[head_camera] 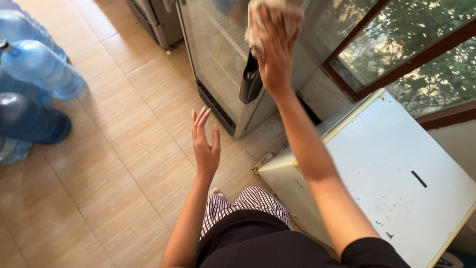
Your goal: The person arranges small snack packets on a shelf, then wipes the top and glass door of a chest freezer with a cloth. The person handles snack packets and a cloth while cleaning the freezer surfaces.
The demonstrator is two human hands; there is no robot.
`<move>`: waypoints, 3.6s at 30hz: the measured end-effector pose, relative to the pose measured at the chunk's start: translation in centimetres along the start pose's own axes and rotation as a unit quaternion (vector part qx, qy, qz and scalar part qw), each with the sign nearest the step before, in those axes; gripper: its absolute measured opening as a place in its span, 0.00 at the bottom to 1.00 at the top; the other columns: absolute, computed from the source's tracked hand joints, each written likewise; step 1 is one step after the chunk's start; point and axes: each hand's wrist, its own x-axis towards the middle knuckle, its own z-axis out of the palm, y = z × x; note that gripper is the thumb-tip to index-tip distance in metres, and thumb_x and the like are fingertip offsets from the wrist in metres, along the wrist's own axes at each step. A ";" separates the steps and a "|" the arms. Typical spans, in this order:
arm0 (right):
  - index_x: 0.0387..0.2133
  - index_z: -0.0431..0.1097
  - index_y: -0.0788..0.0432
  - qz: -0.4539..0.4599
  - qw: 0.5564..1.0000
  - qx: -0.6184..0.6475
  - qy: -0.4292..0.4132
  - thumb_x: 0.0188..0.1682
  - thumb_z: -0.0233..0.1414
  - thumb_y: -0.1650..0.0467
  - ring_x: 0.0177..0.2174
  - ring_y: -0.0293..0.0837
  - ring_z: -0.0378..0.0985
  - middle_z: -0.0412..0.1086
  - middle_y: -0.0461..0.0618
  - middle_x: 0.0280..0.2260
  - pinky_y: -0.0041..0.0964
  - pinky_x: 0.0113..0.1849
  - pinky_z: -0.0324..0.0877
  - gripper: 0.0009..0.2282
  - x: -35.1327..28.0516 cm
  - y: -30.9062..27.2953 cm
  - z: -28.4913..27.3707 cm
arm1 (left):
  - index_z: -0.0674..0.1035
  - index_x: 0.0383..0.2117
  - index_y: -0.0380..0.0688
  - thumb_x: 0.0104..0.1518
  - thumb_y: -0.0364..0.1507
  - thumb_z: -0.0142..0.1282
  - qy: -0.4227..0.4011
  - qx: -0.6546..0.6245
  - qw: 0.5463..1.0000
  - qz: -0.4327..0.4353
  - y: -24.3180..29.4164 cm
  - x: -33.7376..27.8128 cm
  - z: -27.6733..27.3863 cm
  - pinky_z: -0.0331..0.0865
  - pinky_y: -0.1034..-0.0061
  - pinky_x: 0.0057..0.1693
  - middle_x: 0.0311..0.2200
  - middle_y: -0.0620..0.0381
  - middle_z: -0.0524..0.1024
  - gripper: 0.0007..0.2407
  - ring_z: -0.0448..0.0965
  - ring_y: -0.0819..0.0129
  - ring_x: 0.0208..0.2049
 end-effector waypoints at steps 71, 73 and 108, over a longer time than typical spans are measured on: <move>0.71 0.57 0.50 0.134 0.934 -0.323 -0.065 0.59 0.56 0.55 0.69 0.59 0.43 0.45 0.53 0.73 0.78 0.63 0.35 0.30 7.9 -5.9 17.3 | 0.78 0.53 0.40 0.67 0.28 0.50 -0.175 -0.147 0.972 -0.061 -22.3 35.7 -24.7 0.71 0.68 0.60 0.55 0.51 0.78 0.12 0.75 0.62 0.59; 0.73 0.57 0.42 0.063 0.866 -0.493 -0.061 0.61 0.56 0.58 0.73 0.57 0.39 0.45 0.43 0.75 0.72 0.67 0.36 0.28 9.2 -5.0 15.9 | 0.78 0.53 0.41 0.66 0.28 0.50 -0.177 -0.154 0.970 -0.063 -23.9 38.5 -24.8 0.71 0.67 0.59 0.55 0.51 0.78 0.12 0.76 0.63 0.59; 0.67 0.60 0.34 0.192 0.852 -0.486 -0.033 0.53 0.54 0.67 0.71 0.50 0.44 0.46 0.41 0.72 0.68 0.68 0.43 0.27 23.4 -6.7 35.8 | 0.51 0.73 0.39 0.68 0.19 0.36 -0.329 -0.250 0.869 0.272 -22.3 68.3 3.0 0.35 0.45 0.77 0.76 0.43 0.42 0.25 0.35 0.43 0.77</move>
